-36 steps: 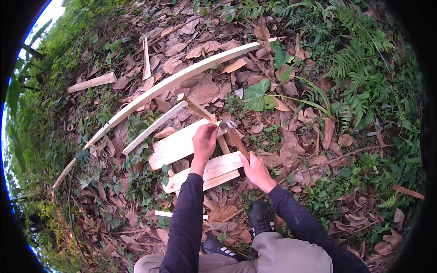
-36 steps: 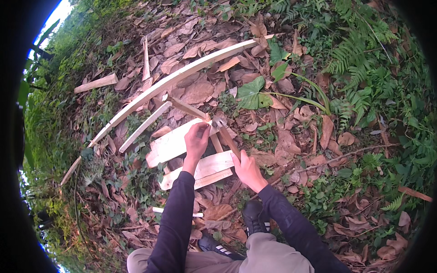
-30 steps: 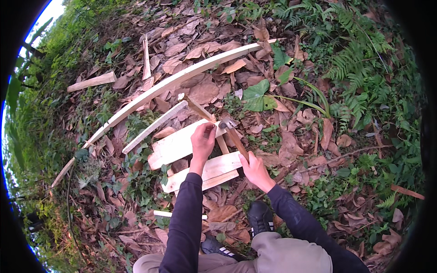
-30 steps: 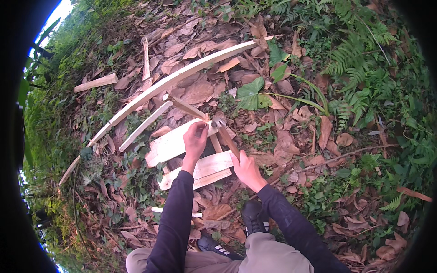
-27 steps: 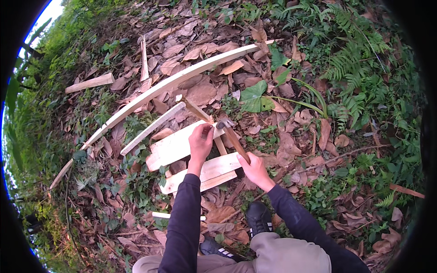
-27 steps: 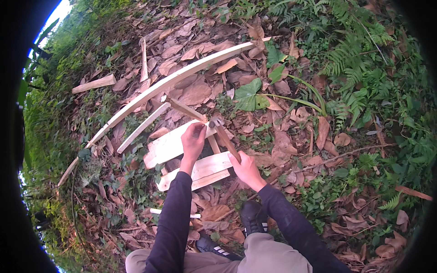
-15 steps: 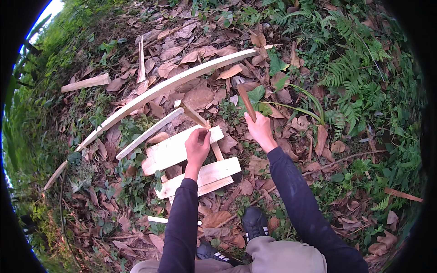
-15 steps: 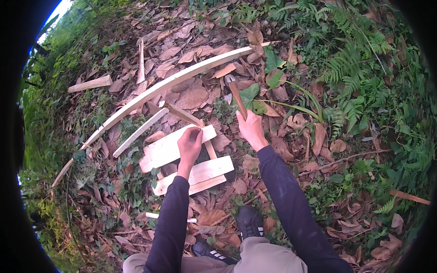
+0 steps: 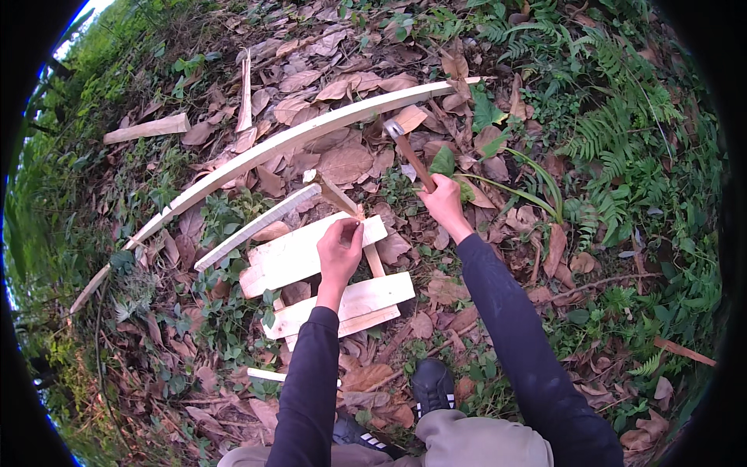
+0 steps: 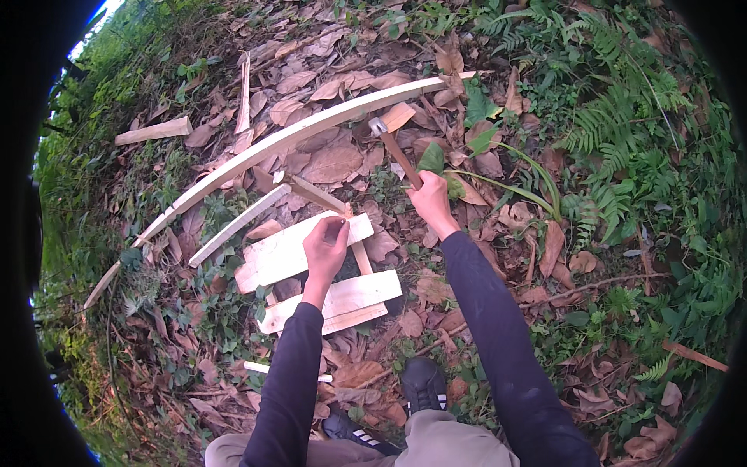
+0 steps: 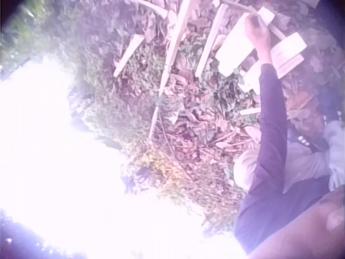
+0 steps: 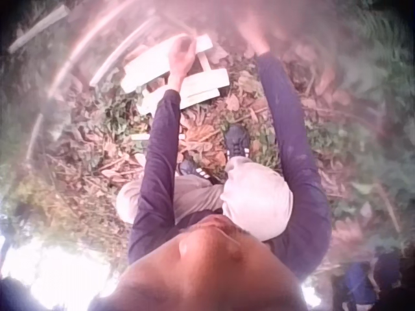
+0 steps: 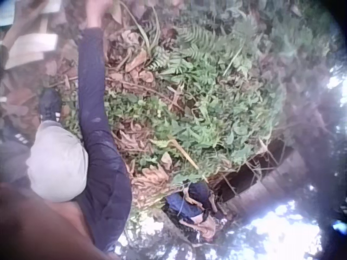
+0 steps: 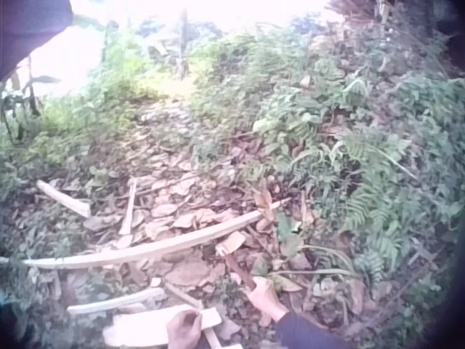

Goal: The person assembles a small wooden frame using a hammer and nails. They position wooden planks on the ground, align them, and hammer nails into the joints to secure the structure.

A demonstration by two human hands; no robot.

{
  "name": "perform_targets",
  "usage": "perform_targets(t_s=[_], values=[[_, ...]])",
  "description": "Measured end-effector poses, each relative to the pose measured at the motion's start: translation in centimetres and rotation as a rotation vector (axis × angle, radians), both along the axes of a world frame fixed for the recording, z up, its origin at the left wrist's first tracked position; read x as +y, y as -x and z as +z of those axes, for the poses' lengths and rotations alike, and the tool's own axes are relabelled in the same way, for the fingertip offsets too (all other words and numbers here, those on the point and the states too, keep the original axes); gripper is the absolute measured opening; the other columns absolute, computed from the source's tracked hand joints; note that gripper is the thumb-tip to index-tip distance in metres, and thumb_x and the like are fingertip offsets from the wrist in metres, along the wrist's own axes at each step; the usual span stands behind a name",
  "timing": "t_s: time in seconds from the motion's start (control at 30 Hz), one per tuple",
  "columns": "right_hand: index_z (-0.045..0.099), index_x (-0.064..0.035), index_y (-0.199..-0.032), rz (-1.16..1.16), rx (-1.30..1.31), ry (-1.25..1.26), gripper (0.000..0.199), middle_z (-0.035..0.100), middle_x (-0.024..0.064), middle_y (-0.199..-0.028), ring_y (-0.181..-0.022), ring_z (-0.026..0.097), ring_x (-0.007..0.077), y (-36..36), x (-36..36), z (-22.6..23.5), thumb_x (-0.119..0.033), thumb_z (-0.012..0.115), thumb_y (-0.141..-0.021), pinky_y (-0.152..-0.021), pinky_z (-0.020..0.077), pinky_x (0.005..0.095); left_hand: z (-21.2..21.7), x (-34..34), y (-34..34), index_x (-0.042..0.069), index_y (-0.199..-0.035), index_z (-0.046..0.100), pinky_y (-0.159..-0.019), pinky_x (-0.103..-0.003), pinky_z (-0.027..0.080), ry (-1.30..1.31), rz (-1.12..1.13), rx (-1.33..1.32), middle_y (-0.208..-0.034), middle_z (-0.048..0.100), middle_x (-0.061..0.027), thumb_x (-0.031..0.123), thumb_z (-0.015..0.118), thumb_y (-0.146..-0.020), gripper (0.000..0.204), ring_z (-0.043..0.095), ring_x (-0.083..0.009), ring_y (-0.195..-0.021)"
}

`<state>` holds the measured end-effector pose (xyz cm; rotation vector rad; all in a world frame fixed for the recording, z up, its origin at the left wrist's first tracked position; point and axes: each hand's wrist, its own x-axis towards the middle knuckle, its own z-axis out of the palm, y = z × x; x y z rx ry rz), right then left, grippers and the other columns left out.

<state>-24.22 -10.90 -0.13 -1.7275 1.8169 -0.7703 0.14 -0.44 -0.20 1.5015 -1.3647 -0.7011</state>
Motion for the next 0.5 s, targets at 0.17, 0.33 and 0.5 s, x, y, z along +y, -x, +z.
perform_targets(t_s=[0.17,0.33,0.5], values=[[0.058,-0.0001,-0.077,-0.143,-0.215,-0.122,0.033,0.062,0.0049,-0.062,-0.044,0.061,0.0124,3.6,4.9,2.9,-0.016,0.087,-0.082,-0.041,0.0471,0.0303,0.0,0.2,-0.2,0.002,-0.099,0.069,-0.069,-0.031,0.058,0.012,0.017,-0.033,-0.089,0.073,-0.0104,0.006,0.077,-0.09,0.013,0.073,-0.0195,-0.074],[0.055,-0.0018,-0.073,-0.32,-0.182,-0.13,0.04,0.059,0.0041,-0.064,-0.046,0.059,0.0127,6.5,6.6,5.2,-0.019,0.091,-0.077,-0.043,0.0473,0.0317,-0.1,0.0,0.0,0.002,-0.098,0.069,-0.069,-0.031,0.058,0.044,0.008,-0.069,-0.089,0.072,-0.0102,0.006,0.077,-0.089,0.013,0.073,-0.0198,-0.074],[0.051,-0.0072,-0.074,-0.211,0.062,0.329,0.047,0.053,-0.003,-0.06,-0.044,0.047,0.0075,6.8,6.1,5.3,-0.023,0.095,-0.076,-0.043,0.0421,0.0288,0.0,-0.3,0.6,0.002,-0.1,0.07,-0.072,-0.03,0.058,0.026,0.007,-0.06,-0.089,0.074,-0.0089,0.007,0.077,-0.09,0.013,0.074,-0.0181,-0.077]])
